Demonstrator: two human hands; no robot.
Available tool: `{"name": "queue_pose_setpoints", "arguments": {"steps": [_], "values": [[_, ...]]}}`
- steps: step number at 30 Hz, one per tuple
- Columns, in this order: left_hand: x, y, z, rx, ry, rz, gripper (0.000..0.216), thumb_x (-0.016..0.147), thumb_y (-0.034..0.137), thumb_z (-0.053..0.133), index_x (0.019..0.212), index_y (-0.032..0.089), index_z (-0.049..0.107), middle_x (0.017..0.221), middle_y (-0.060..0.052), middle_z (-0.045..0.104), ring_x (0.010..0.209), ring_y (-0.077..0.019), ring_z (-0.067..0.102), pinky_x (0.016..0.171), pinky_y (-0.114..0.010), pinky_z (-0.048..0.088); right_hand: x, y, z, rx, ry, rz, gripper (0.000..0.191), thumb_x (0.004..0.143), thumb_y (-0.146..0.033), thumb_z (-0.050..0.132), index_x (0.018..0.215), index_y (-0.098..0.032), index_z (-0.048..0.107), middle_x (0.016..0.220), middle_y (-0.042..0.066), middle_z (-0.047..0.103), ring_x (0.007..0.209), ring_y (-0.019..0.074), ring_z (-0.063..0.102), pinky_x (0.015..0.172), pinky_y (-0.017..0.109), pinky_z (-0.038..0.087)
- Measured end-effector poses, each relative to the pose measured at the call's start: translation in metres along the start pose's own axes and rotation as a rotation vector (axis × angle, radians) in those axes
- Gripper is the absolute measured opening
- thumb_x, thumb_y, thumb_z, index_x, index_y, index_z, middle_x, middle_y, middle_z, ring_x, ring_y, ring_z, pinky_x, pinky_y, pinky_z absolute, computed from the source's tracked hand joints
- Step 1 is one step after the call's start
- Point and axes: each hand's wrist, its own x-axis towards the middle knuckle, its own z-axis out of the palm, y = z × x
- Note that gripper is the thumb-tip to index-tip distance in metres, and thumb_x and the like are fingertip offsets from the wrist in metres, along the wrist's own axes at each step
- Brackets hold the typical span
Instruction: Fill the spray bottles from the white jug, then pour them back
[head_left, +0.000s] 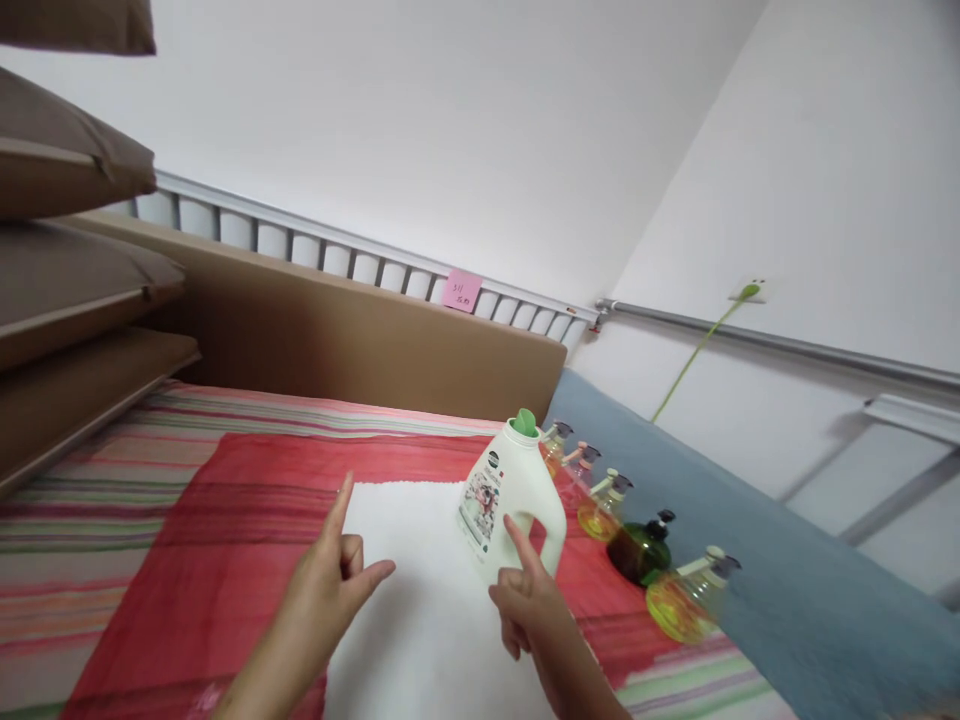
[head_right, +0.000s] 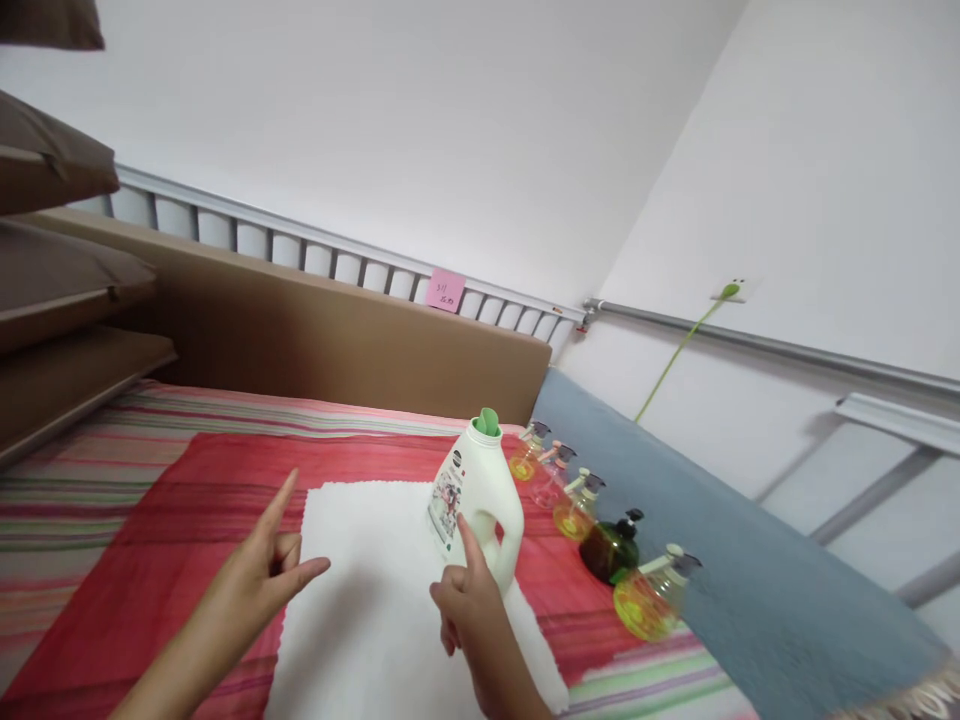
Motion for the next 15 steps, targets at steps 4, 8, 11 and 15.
{"name": "queue_pose_setpoints", "arguments": {"steps": [4,8,11,15], "values": [[-0.006,0.000,0.000,-0.050,-0.016,-0.030,0.095,0.075,0.033,0.057,0.145,0.013,-0.004,0.050,0.014,0.028,0.047,-0.0101,0.031,0.051,-0.021,0.030,-0.022,0.012,-0.021,-0.069,0.142,-0.105,0.090,0.070,-0.037,0.058,0.143,-0.012,0.012,0.043,-0.016,0.033,0.028,0.0065,0.027,0.029,0.018,0.029],[-0.012,-0.002,0.004,-0.072,-0.104,-0.070,0.086,0.077,0.036,0.055,0.145,0.015,0.006,0.052,0.013,0.031,0.048,-0.0107,0.034,0.052,-0.022,0.033,-0.022,0.012,-0.061,-0.175,0.429,-0.192,0.084,0.072,-0.051,0.059,0.140,-0.014,0.025,0.061,-0.004,0.056,0.054,0.0145,0.052,0.053,0.025,0.046],[-0.015,-0.011,0.011,-0.060,-0.218,-0.099,0.073,0.077,0.034,0.053,0.142,0.016,0.025,0.055,0.010,0.040,0.050,-0.0111,0.039,0.054,-0.024,0.036,-0.006,0.005,-0.081,-0.220,0.517,-0.127,0.095,0.059,-0.053,0.068,0.136,-0.012,0.030,0.120,0.016,0.055,0.104,0.0283,0.054,0.078,0.033,0.048],[-0.020,-0.032,0.023,0.019,-0.301,-0.124,0.062,0.073,0.028,0.054,0.133,0.014,0.043,0.068,0.003,0.056,0.060,-0.0128,0.050,0.062,-0.026,0.040,0.023,-0.001,-0.086,-0.211,0.294,-0.019,0.067,0.052,-0.047,0.073,0.108,-0.013,0.059,0.114,0.016,0.063,0.108,0.0326,0.056,0.084,0.035,0.048]]}}
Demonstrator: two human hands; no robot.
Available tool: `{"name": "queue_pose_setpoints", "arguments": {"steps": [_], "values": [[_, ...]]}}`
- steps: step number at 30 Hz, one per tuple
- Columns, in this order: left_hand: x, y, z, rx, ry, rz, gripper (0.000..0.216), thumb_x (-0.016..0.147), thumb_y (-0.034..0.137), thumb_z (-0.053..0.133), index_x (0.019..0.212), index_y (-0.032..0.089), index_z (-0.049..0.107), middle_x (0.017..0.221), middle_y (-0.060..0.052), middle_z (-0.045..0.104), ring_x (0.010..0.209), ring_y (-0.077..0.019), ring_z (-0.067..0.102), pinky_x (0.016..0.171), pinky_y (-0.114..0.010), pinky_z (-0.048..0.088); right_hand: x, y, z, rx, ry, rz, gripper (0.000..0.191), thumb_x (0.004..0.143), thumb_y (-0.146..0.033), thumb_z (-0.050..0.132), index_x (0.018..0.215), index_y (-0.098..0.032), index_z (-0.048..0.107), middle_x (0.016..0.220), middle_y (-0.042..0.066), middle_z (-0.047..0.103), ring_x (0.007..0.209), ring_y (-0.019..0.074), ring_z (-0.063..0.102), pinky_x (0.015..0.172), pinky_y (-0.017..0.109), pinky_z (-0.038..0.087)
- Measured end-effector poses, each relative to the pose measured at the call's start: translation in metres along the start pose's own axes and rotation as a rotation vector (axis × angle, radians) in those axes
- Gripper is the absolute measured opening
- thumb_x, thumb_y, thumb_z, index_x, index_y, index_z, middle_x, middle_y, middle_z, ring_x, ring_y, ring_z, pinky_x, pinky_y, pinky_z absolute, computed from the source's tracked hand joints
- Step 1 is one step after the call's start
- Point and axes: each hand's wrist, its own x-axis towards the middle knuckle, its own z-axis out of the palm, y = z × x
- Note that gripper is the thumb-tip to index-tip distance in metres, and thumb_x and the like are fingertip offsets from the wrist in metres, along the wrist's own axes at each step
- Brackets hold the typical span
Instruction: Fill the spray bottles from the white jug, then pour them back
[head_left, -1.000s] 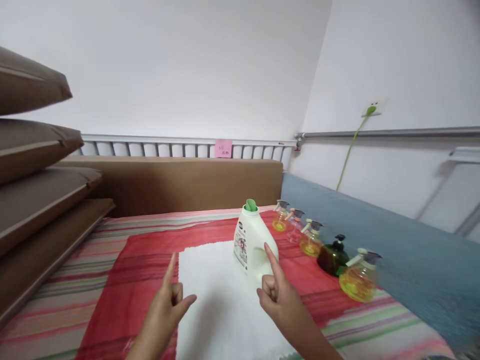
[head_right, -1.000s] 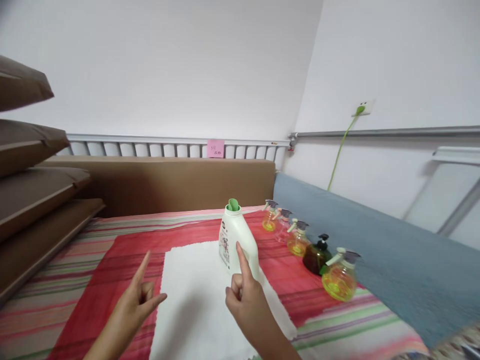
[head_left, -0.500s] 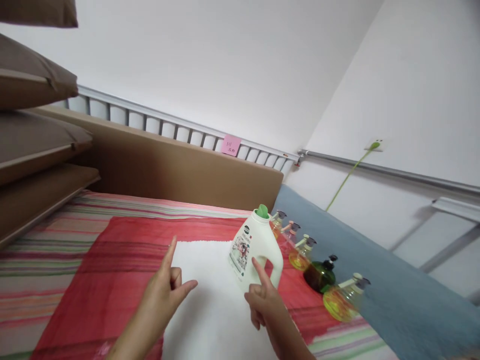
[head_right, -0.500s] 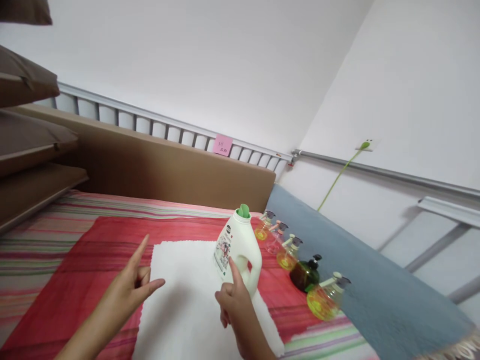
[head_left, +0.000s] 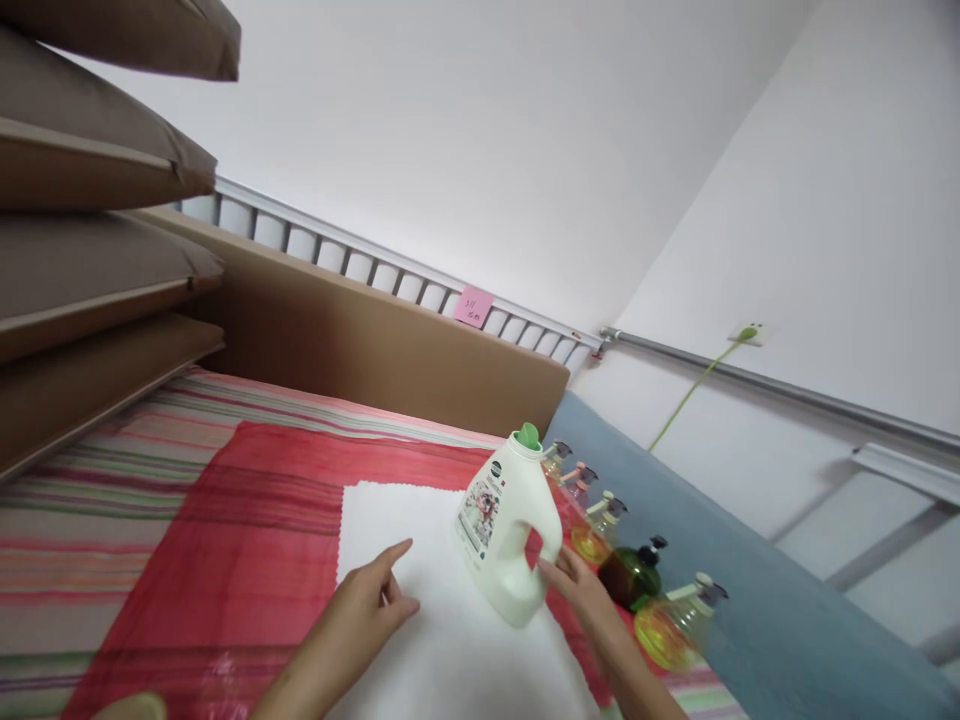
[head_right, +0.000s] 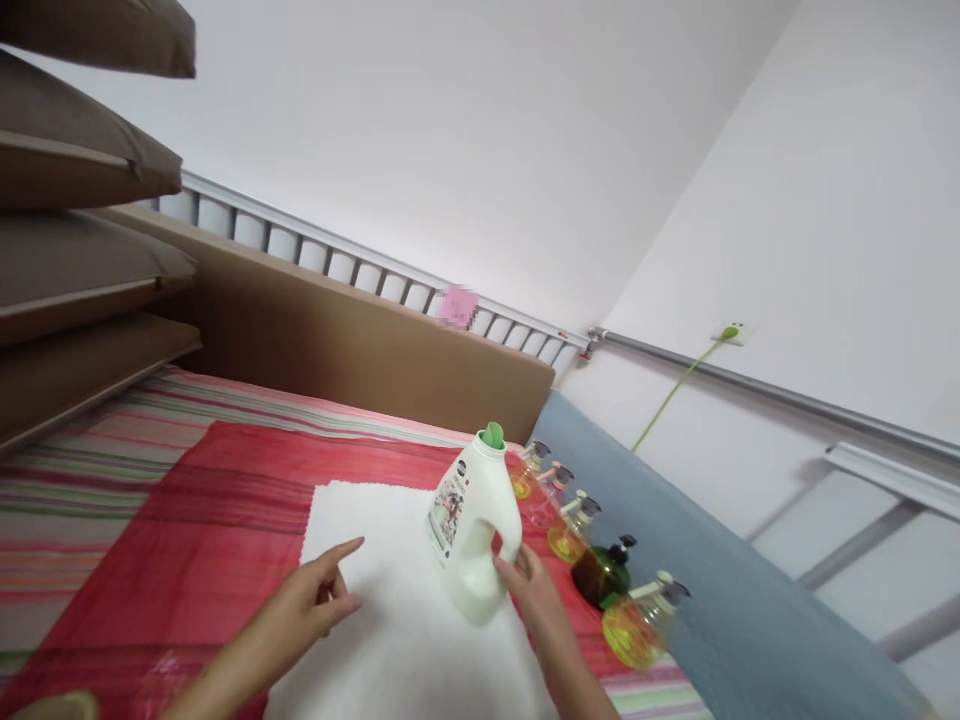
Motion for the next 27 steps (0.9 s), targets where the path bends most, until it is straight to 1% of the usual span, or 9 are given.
{"name": "queue_pose_setpoints", "arguments": {"steps": [3,6,10,13,16,18,21,24,27], "values": [[-0.002,-0.016,0.005,0.072,-0.008,-0.021,0.057,0.072,0.026,0.055,0.128,0.015,0.050,0.074,0.001,0.061,0.065,-0.0144,0.054,0.066,-0.026,0.041,0.017,-0.005,0.003,-0.001,-0.164,0.054,0.040,0.055,-0.043,0.075,0.084,-0.016,0.068,0.085,0.009,0.072,0.086,0.0298,0.064,0.076,0.036,0.049],[-0.006,-0.024,0.004,0.100,0.006,-0.052,0.055,0.071,0.025,0.055,0.125,0.016,0.053,0.075,0.000,0.063,0.067,-0.0149,0.055,0.067,-0.026,0.041,0.027,-0.015,0.003,0.031,-0.290,0.092,0.031,0.050,-0.036,0.079,0.066,-0.014,0.066,0.068,0.007,0.069,0.070,0.0253,0.063,0.067,0.034,0.048],[-0.008,-0.021,0.001,0.085,0.037,-0.033,0.051,0.071,0.024,0.054,0.122,0.016,0.056,0.076,0.000,0.063,0.070,-0.0156,0.056,0.067,-0.026,0.042,0.017,-0.031,0.020,0.196,-0.340,0.072,0.029,0.057,-0.036,0.077,0.069,-0.016,0.060,0.062,0.002,0.063,0.062,0.0186,0.058,0.065,0.031,0.047],[-0.008,-0.016,-0.001,0.087,0.045,-0.024,0.050,0.072,0.024,0.054,0.121,0.014,0.056,0.078,-0.001,0.064,0.070,-0.0160,0.056,0.069,-0.028,0.042,-0.012,-0.032,0.055,0.327,-0.273,0.049,0.032,0.063,-0.040,0.074,0.077,-0.019,0.055,0.063,-0.001,0.060,0.061,0.0172,0.057,0.062,0.029,0.046],[-0.012,-0.011,0.001,0.077,0.055,-0.024,0.052,0.071,0.023,0.056,0.122,0.014,0.055,0.089,-0.005,0.066,0.074,-0.0169,0.057,0.073,-0.029,0.044,-0.048,-0.026,0.097,0.436,-0.171,0.015,0.035,0.067,-0.042,0.070,0.086,-0.022,0.049,0.072,-0.002,0.059,0.076,0.0199,0.060,0.071,0.029,0.048],[-0.016,-0.008,0.003,0.048,0.059,0.012,0.056,0.069,0.022,0.059,0.125,0.016,0.053,0.103,-0.009,0.064,0.084,-0.0189,0.058,0.078,-0.030,0.045,-0.068,-0.023,0.122,0.479,-0.145,0.014,0.037,0.071,-0.041,0.067,0.096,-0.023,0.047,0.083,0.001,0.062,0.085,0.0207,0.061,0.077,0.030,0.048],[-0.019,-0.010,0.008,0.047,0.053,0.085,0.062,0.068,0.020,0.061,0.129,0.020,0.049,0.123,-0.011,0.058,0.103,-0.0226,0.056,0.087,-0.033,0.044,-0.087,-0.022,0.151,0.502,-0.140,0.016,0.040,0.072,-0.043,0.066,0.099,-0.021,0.047,0.091,0.004,0.065,0.088,0.0230,0.062,0.079,0.034,0.049],[-0.013,-0.023,0.011,0.110,0.087,0.153,0.049,0.070,0.020,0.058,0.119,0.018,0.057,0.122,-0.012,0.060,0.110,-0.0258,0.054,0.095,-0.038,0.041,-0.092,-0.019,0.172,0.499,-0.139,-0.015,0.040,0.068,-0.041,0.070,0.097,-0.018,0.054,0.096,0.006,0.067,0.098,0.0249,0.061,0.090,0.035,0.045],[-0.002,-0.043,0.011,0.144,0.088,0.190,0.037,0.072,0.023,0.057,0.109,0.018,0.062,0.113,-0.013,0.066,0.105,-0.0273,0.058,0.093,-0.039,0.044,-0.091,-0.013,0.188,0.494,-0.168,-0.014,0.044,0.064,-0.035,0.072,0.100,-0.014,0.058,0.106,0.011,0.067,0.104,0.0279,0.059,0.093,0.038,0.045]]}}
